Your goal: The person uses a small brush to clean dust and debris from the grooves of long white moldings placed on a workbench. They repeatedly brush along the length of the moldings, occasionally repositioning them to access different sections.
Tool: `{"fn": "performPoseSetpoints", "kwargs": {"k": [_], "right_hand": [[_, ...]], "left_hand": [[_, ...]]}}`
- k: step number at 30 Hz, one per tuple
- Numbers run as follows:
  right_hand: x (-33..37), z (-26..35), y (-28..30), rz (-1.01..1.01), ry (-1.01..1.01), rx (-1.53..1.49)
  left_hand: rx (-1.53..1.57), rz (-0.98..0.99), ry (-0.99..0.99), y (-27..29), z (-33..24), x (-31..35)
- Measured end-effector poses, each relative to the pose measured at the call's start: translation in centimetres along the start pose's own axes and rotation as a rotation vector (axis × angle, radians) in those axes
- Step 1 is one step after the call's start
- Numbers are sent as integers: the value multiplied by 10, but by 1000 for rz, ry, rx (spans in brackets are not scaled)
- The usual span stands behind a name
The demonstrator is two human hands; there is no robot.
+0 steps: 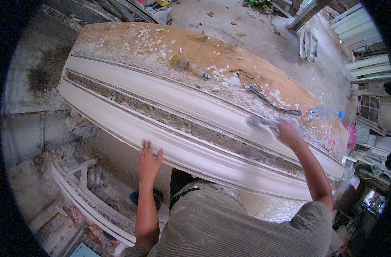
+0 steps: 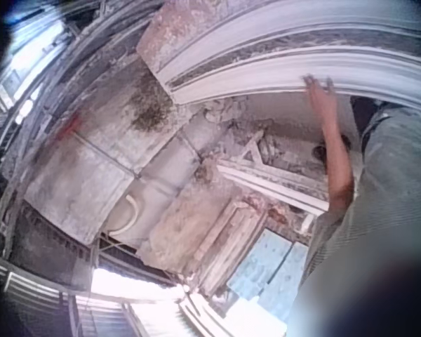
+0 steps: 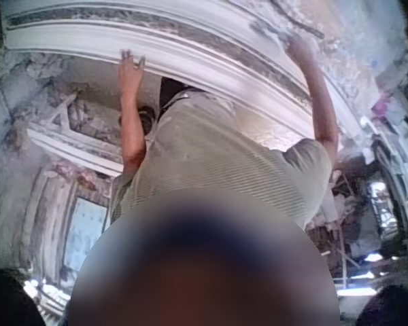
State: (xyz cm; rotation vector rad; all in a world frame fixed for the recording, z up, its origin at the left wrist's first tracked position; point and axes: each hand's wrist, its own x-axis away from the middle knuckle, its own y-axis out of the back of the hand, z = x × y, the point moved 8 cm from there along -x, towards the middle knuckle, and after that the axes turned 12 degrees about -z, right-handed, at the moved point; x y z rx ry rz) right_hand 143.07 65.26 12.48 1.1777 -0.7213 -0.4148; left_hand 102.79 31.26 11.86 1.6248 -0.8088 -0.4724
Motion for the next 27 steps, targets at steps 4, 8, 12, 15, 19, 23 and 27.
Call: {"fn": "performPoseSetpoints", "kwargs": {"k": [4,8,12,15,19,23,27], "right_hand": [[-127,125,-15,-6,128,38],[-246,291,-9,-330,211,-135],[-278,324,-41,-253,108,-71],[-225,255,-57,-237,53,-102],[-100,116,-30,-219,-209,-503],[-16,41,-19,-88,-782,-614],[-110,130,-25,-140,-484,-626]], "left_hand": [[-44,197,95,16,7,-19],[20,376,72,26,21,-30],[380,364,-53,32,58,-27],[577,310,-74,37,122,-19],[590,297,134,39,244,6],[636,202,232,41,331,21],[704,229,334,44,371,19]]}}
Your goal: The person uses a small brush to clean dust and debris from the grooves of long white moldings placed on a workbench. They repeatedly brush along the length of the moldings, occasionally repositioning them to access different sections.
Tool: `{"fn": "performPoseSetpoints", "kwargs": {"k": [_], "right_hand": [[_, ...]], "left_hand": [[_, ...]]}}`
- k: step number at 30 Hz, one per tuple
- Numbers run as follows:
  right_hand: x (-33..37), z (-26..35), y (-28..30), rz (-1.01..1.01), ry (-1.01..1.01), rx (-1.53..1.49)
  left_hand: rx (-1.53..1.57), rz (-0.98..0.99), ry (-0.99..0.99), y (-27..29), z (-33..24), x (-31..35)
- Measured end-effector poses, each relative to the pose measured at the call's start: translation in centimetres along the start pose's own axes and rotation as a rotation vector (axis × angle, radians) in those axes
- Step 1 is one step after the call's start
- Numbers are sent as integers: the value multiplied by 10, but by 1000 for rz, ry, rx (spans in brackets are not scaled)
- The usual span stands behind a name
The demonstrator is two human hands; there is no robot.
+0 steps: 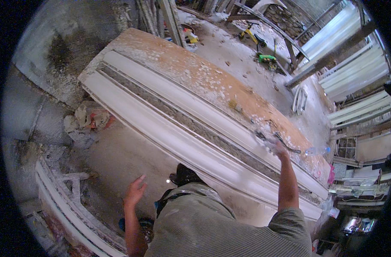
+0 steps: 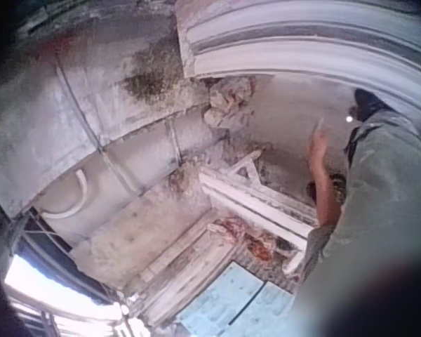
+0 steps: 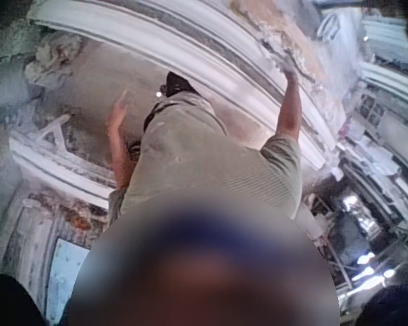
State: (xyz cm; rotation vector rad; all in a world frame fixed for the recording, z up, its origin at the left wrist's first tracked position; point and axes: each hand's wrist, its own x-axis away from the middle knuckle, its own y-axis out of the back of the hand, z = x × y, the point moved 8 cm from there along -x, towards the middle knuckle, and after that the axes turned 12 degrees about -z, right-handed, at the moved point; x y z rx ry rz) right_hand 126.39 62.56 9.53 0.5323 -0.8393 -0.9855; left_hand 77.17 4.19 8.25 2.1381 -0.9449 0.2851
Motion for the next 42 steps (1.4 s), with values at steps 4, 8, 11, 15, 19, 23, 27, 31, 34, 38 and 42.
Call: {"fn": "performPoseSetpoints", "kwargs": {"k": [4,8,11,15,19,23,27,31,34,38,42], "right_hand": [[-76,158,-133,-13,315,-146],[-135,330,-264,-132,628,151],[-170,446,-350,-133,747,369],[-207,572,-435,-195,710,260],[-238,688,-516,-162,865,83],[-275,766,-589,-199,778,146],[-279,830,-630,-186,907,144],[-273,859,-647,-128,863,140],[-233,863,-630,-41,969,-58],[-124,797,-617,261,790,-43],[-4,733,-594,429,709,-260]], "left_hand": [[14,-13,-137,9,-27,-26],[-3,49,-260,24,-50,-55],[8,-2,-263,64,-38,-79],[-130,-210,-40,146,31,-98],[-104,-398,214,219,107,-77],[13,-309,454,247,158,-77],[-192,-363,401,270,138,-116],[4,-362,245,283,96,-171],[133,-242,228,289,100,-204],[-218,-167,202,309,145,-248],[-150,-79,194,352,160,-295]]}}
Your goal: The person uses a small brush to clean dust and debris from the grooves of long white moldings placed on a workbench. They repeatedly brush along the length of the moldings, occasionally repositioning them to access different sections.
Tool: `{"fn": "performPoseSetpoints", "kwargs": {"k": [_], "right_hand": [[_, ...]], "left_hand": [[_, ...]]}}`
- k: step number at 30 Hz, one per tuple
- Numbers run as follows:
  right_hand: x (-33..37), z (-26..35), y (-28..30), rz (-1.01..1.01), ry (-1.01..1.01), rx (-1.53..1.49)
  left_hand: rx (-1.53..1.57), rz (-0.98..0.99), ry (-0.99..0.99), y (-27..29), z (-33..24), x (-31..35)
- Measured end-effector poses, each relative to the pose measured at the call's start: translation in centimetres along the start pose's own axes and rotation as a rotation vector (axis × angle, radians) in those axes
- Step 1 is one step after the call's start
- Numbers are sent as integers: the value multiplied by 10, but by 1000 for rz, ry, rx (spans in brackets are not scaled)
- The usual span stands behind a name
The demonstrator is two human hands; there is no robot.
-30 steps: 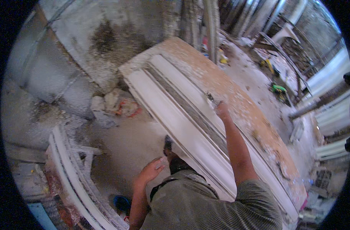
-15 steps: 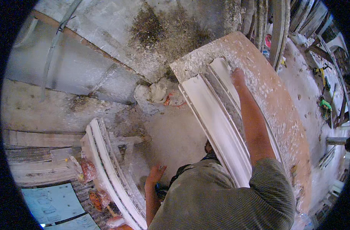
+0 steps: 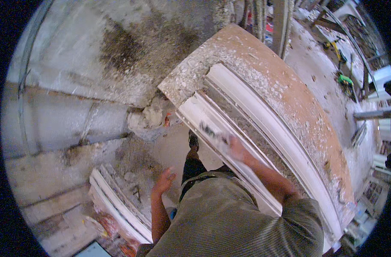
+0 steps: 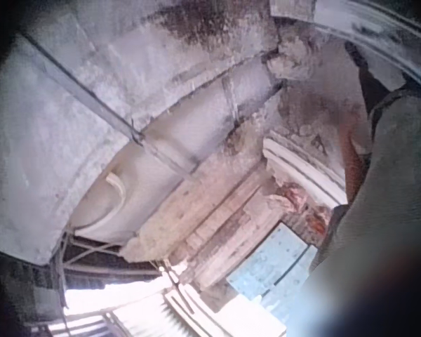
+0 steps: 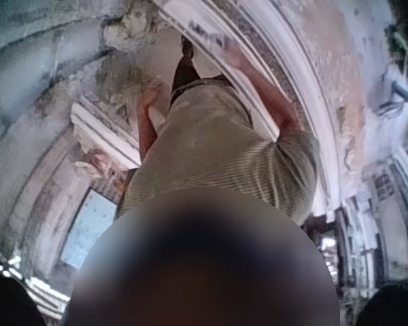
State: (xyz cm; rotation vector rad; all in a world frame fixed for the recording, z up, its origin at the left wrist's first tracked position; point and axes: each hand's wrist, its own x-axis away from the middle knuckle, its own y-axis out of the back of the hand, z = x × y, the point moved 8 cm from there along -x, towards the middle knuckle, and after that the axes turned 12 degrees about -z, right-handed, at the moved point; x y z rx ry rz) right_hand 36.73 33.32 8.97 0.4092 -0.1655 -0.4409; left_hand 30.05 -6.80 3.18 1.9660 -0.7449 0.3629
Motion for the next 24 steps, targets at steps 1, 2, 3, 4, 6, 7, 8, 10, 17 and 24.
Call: {"fn": "performPoseSetpoints", "kwargs": {"k": [1,2,3,4,6,7,8,10,17,24], "right_hand": [[21,-2,-4,-9,-112,50],[35,0,-4,-31,-165,28],[42,2,-2,-58,-219,40],[43,5,-5,-55,-281,-29],[39,10,-10,-48,-427,-101],[31,17,-11,-55,-415,-66],[23,23,-15,-53,-404,-29],[14,33,-18,-42,-377,-3],[61,18,-10,-53,-532,-51],[-40,21,-115,-74,-319,165]], "left_hand": [[11,15,-32,14,-7,-18],[22,29,-68,27,-17,-37],[-3,40,-59,40,-26,-57],[-31,51,-50,55,-33,-75],[-55,118,-20,85,-50,-113],[-40,167,2,96,-59,-135],[-23,216,32,105,-64,-153],[35,90,-244,137,-93,-186],[98,-48,-337,200,-66,-259],[-66,154,-363,183,-74,-277]]}}
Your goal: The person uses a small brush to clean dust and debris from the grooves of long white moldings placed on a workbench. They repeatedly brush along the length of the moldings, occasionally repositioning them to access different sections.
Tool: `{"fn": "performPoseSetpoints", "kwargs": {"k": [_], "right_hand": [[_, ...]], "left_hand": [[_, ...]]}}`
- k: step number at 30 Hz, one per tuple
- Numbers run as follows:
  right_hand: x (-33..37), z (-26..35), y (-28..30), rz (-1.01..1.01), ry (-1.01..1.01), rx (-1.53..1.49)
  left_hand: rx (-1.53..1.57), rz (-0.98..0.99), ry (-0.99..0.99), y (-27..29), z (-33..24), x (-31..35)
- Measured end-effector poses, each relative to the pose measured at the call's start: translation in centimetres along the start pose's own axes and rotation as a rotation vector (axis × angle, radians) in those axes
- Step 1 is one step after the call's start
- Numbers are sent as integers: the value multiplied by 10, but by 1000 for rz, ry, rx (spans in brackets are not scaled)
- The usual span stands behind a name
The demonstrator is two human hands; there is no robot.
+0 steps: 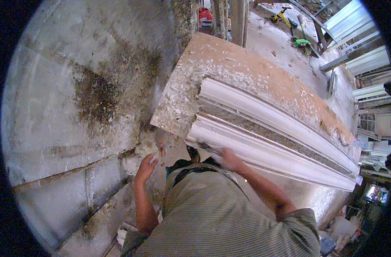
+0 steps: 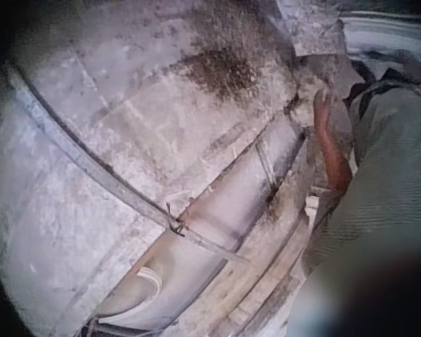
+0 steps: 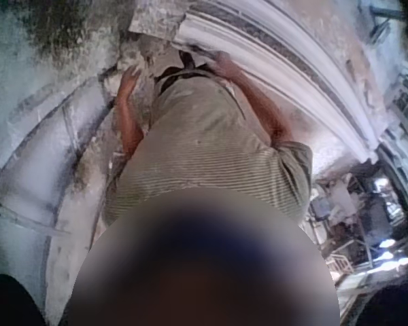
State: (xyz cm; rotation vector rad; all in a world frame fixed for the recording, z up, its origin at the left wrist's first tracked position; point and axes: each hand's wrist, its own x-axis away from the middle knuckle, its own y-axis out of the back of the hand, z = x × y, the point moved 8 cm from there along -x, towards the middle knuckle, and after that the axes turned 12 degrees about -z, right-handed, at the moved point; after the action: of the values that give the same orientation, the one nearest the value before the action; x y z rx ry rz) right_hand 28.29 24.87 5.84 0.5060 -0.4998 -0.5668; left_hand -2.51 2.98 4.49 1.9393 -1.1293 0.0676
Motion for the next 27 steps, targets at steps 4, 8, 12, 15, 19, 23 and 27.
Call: {"fn": "performPoseSetpoints", "kwargs": {"k": [4,8,12,15,19,23,27], "right_hand": [[-101,44,-46,-51,-210,-63],[-94,65,-4,-23,-266,-425],[-46,35,24,58,-393,-339],[-57,42,3,45,-171,-552],[-116,18,4,-10,-220,-656],[-154,-30,154,-617,3,-283],[-129,-94,287,-927,-143,339]], "left_hand": [[-189,-44,-243,7,-29,-24],[297,-125,-110,29,-18,-31],[213,-141,24,27,11,-15],[123,-128,29,11,19,-4],[218,-76,-83,-18,-5,-4],[304,-62,-160,-25,-49,-10],[217,22,171,-30,-58,-9]]}}
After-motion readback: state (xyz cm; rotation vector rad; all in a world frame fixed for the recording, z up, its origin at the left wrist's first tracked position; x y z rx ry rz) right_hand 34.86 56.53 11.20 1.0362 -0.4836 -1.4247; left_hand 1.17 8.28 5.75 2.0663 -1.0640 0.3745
